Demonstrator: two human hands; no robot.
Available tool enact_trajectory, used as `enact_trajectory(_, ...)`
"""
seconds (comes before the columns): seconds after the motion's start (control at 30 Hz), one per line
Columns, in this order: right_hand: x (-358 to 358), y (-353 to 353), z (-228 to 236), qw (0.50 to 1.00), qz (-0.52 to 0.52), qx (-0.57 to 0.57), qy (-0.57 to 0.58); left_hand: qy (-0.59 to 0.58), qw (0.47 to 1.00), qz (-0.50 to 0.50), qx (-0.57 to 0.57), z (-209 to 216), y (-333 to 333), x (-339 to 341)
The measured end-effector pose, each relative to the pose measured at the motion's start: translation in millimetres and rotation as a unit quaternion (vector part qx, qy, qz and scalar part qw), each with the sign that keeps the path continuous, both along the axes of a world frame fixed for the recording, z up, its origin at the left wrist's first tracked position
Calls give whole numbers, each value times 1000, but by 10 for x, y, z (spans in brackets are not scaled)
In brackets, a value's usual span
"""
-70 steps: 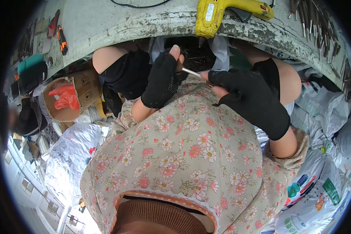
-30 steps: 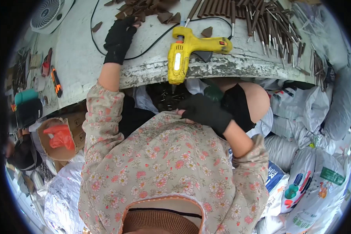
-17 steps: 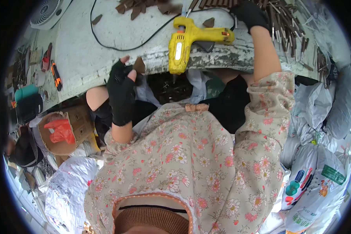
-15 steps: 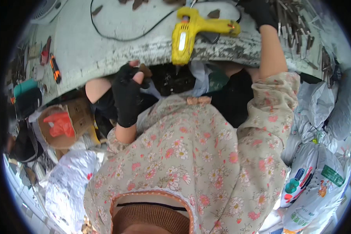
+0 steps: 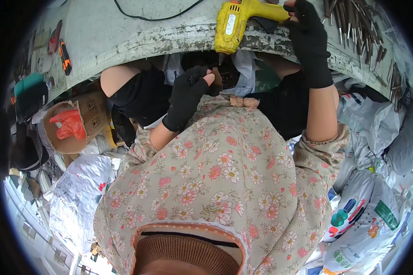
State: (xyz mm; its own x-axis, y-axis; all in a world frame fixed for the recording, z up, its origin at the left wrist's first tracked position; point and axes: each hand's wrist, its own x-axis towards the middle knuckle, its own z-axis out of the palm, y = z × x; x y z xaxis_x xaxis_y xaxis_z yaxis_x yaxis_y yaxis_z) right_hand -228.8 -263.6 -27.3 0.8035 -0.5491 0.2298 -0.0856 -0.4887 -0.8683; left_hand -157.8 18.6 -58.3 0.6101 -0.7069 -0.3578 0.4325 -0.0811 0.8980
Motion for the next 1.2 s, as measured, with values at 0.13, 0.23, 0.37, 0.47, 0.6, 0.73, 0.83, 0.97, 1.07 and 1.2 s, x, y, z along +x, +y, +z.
enact_trajectory(0.13,88,210,3,965,-16,-246,90,-20,1000,-5,3,20,-57,4)
enact_trajectory(0.23,67,199,-34,940,-37,-293,172,48,999,4,-9,80,-97,7)
enact_trajectory(0.37,86,182,114,927,12,-301,224,61,998,13,-22,116,-145,1)
enact_trajectory(0.47,84,112,74,921,12,-299,251,68,997,23,-26,160,-171,-10)
enact_trajectory(0.6,117,91,28,921,29,-306,238,40,999,29,1,159,-170,-28)
enact_trajectory(0.73,88,-92,-48,926,53,-294,231,-1,999,41,7,120,-167,-51)
enact_trajectory(0.83,82,-141,-88,902,56,-364,225,0,999,37,9,143,-158,-51)
enact_trajectory(0.97,70,-158,-142,933,51,-299,195,27,999,26,9,252,-144,-51)
enact_trajectory(1.07,49,-21,-168,944,46,-283,161,18,999,20,19,283,-121,-42)
enact_trajectory(1.2,-90,597,-43,992,73,-94,-40,-2,999,42,-10,249,-64,17)
